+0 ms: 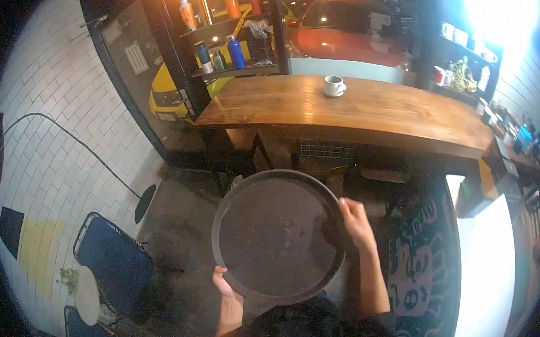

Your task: The person picks up a tray and a cup from a wooden counter, carries them to another table to collect more mugs, and then places the items on a surface before handling a kettle by hand.

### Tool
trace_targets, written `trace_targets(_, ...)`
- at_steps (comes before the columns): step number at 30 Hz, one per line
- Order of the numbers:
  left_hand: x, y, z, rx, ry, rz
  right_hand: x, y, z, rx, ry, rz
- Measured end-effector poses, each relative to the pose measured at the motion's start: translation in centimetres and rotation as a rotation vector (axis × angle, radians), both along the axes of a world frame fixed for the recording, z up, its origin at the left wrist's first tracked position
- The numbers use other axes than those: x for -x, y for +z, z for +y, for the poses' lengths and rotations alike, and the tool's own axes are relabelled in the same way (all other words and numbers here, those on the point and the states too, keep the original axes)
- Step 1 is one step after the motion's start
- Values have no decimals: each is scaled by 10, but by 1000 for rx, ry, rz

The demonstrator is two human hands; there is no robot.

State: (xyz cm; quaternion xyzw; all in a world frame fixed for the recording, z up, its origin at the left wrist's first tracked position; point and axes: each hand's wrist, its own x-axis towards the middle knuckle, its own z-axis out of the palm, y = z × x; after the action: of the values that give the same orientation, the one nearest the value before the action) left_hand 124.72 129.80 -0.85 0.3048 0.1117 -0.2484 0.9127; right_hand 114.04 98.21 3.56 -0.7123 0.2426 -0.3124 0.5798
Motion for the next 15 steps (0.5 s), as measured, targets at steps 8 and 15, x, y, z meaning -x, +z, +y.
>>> trace_targets(8,-66,-2,-102,173,-80,43,-153,39,-249,-32,-143,-41)
trace_targets(15,-100,-28,-131,-84,-7,30,-258,30,-373,-129,-213,-38)
